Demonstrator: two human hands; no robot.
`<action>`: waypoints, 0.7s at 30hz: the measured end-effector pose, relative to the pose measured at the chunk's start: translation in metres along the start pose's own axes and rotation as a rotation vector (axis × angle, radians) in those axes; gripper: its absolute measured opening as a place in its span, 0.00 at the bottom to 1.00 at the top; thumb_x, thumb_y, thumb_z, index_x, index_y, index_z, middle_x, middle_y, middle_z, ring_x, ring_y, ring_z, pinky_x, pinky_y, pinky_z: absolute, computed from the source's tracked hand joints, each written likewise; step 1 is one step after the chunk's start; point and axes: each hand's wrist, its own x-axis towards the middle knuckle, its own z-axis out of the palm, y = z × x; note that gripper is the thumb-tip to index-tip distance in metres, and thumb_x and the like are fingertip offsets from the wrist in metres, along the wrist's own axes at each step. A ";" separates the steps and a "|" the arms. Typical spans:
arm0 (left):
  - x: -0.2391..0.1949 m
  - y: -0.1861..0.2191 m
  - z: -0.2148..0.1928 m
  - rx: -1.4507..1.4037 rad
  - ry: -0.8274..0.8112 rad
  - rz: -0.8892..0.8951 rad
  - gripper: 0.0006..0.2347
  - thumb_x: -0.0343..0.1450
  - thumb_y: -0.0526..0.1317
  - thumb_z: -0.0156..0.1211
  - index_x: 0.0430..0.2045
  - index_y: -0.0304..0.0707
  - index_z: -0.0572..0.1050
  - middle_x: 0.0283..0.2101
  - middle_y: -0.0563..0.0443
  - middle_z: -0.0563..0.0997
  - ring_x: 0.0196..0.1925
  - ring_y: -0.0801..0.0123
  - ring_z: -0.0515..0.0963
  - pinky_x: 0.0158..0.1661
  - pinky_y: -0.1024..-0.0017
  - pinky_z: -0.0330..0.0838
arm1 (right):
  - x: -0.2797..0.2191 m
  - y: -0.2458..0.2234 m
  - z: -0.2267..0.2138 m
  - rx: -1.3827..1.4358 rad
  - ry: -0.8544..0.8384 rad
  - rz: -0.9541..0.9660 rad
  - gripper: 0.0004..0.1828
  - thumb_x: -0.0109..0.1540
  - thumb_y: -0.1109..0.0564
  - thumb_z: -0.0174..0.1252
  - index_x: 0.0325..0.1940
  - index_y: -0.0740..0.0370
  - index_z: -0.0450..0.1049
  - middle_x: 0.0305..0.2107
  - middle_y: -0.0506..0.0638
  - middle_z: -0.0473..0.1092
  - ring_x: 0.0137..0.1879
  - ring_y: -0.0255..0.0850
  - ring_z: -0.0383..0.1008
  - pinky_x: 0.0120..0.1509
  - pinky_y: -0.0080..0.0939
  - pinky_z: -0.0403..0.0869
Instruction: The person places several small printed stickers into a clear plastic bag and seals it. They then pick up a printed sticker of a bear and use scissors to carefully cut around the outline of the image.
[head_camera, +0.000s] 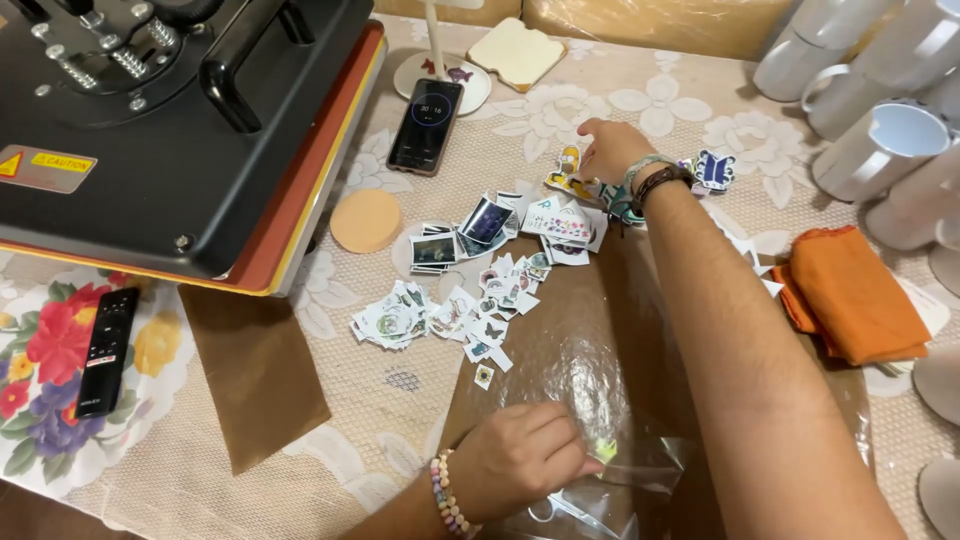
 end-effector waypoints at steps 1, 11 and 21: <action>0.000 0.000 -0.001 -0.001 0.001 -0.004 0.15 0.79 0.39 0.55 0.21 0.32 0.72 0.28 0.44 0.77 0.35 0.58 0.78 0.33 0.69 0.78 | 0.002 -0.001 0.001 -0.002 -0.004 -0.001 0.41 0.54 0.62 0.62 0.72 0.57 0.60 0.41 0.49 0.78 0.50 0.46 0.76 0.53 0.47 0.73; 0.005 0.004 -0.014 0.026 0.069 0.009 0.15 0.79 0.37 0.59 0.21 0.33 0.68 0.29 0.44 0.75 0.37 0.56 0.77 0.34 0.67 0.74 | 0.017 -0.003 0.016 0.016 0.124 -0.030 0.12 0.57 0.53 0.67 0.44 0.49 0.81 0.34 0.47 0.77 0.41 0.44 0.74 0.44 0.47 0.72; 0.007 0.004 -0.014 0.033 0.085 0.022 0.16 0.79 0.36 0.60 0.20 0.33 0.67 0.28 0.46 0.72 0.35 0.57 0.74 0.34 0.68 0.72 | -0.007 0.002 -0.006 0.407 0.629 -0.123 0.06 0.63 0.55 0.69 0.41 0.57 0.82 0.30 0.45 0.77 0.35 0.32 0.72 0.38 0.28 0.76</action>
